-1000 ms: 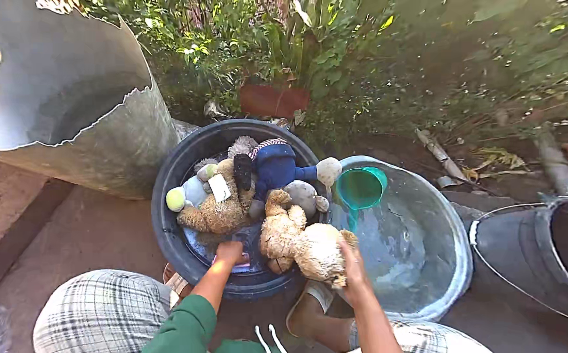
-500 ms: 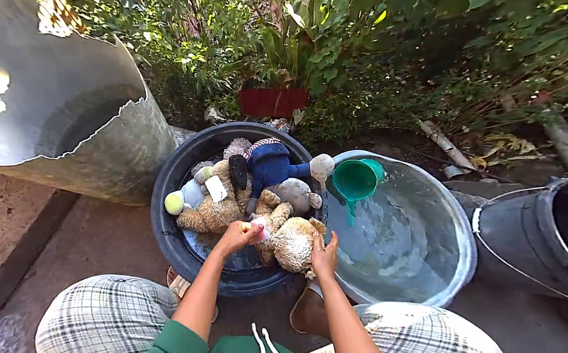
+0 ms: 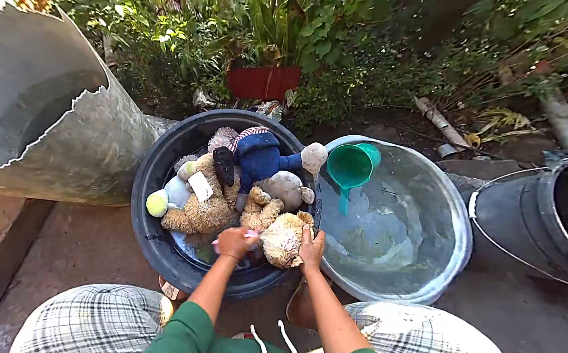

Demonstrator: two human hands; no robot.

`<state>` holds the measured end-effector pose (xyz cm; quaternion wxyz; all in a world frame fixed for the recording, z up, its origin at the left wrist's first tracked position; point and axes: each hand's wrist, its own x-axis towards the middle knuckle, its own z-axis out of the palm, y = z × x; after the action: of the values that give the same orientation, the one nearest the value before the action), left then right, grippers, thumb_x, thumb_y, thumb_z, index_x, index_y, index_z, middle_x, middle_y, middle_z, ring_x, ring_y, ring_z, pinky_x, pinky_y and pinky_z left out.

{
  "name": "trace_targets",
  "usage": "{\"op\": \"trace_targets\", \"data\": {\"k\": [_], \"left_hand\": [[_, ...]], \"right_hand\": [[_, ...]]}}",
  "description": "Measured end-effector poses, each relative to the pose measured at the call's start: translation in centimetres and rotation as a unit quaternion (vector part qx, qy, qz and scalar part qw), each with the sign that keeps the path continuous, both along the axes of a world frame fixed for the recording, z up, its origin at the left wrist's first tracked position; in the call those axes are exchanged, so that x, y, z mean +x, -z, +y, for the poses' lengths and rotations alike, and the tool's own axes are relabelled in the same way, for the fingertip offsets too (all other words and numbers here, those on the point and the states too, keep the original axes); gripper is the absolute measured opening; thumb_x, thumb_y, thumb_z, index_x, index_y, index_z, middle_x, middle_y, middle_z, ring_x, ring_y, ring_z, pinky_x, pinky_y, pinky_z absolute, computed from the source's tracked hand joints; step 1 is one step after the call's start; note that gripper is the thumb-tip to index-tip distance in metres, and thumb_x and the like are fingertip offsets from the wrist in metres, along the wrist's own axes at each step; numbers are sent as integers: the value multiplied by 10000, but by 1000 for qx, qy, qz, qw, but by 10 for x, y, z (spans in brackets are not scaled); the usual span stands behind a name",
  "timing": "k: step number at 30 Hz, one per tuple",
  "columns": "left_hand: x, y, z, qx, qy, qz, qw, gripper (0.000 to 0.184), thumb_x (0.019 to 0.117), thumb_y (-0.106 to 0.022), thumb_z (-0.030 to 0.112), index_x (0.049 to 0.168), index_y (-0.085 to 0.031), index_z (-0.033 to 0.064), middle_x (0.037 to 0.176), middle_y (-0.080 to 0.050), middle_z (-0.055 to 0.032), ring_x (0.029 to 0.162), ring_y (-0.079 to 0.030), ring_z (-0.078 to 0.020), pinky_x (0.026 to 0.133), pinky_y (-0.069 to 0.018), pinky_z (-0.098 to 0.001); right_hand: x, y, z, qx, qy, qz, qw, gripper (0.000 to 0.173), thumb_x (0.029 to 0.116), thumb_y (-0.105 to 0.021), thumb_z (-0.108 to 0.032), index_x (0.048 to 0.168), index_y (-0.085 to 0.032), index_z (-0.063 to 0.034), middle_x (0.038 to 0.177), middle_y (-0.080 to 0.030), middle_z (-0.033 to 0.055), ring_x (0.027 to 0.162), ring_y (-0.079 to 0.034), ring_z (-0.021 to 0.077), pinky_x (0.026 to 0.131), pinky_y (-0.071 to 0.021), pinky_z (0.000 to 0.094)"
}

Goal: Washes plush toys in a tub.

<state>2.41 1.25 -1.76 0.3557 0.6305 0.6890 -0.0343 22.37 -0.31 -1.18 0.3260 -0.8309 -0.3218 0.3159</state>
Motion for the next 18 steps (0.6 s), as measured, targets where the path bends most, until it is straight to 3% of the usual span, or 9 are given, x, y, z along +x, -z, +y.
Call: {"op": "trace_targets", "data": {"k": [3,5,7,8,11,13,15,17,18], "left_hand": [[2,-27,4,89,-70,-34,993,496,972,-607,489,1048,-767,26,1042,-752,-217,1073,-707,-408,934,-511,-633],[54,-58,1,311,-61,-181,931,331,862,-742,306,774,-756,-13,760,-740,-173,764,-743,-348,721,-574,-566],[94,-68,0,406,-27,-271,872,341,803,-737,323,623,-667,42,618,-675,-102,601,-694,-271,560,-540,-489],[93,-57,-9,365,-14,-255,895,380,818,-717,373,634,-671,43,635,-681,-111,628,-703,-285,582,-542,-504],[25,-6,-12,-7,-31,-93,995,498,974,-614,505,1163,-765,70,1149,-743,-197,1166,-675,-391,1021,-473,-633],[4,0,-7,-61,-64,-33,996,519,984,-557,554,1159,-753,106,1168,-733,-190,1181,-663,-394,997,-466,-647],[27,-38,-7,74,-60,-100,990,455,970,-623,437,980,-768,6,973,-750,-218,1004,-717,-403,901,-514,-628],[74,-62,-8,312,-46,-233,920,365,857,-719,309,660,-689,3,651,-685,-143,640,-702,-309,608,-544,-529],[90,-62,-10,365,-37,-281,887,367,831,-724,307,604,-645,30,592,-646,-106,564,-662,-267,531,-511,-490]], "right_hand": [[-1,7,-1,15,-3,-6,1000,522,1059,-533,-269,1379,-484,140,1267,-607,343,1223,-593,405,1066,-426,511],[-1,7,-4,18,-7,-11,1000,508,1054,-530,-238,1379,-476,148,1276,-603,343,1229,-592,398,1073,-428,494],[-3,-5,-4,11,-2,-7,1000,473,1037,-534,-147,1385,-470,167,1285,-603,352,1229,-599,399,1082,-440,458],[-5,-21,-4,-8,-3,11,1000,475,1048,-509,-126,1411,-443,173,1324,-579,359,1260,-578,395,1101,-418,438],[-6,-10,1,-5,0,-1,1000,514,1064,-521,-227,1404,-450,152,1306,-589,348,1265,-576,394,1101,-412,473],[-2,6,-1,19,2,-19,1000,501,1058,-530,-242,1372,-483,145,1246,-617,340,1207,-605,392,1058,-438,492],[-3,7,-3,21,1,-13,1000,491,1057,-524,-234,1362,-490,149,1245,-615,342,1202,-606,392,1054,-437,495],[-5,-9,-1,4,-4,2,1000,487,1057,-515,-209,1376,-472,156,1267,-606,343,1216,-600,386,1069,-437,470],[-6,-23,0,-16,0,15,1000,483,1061,-528,-185,1390,-466,162,1285,-601,347,1220,-600,385,1073,-436,444]]}}
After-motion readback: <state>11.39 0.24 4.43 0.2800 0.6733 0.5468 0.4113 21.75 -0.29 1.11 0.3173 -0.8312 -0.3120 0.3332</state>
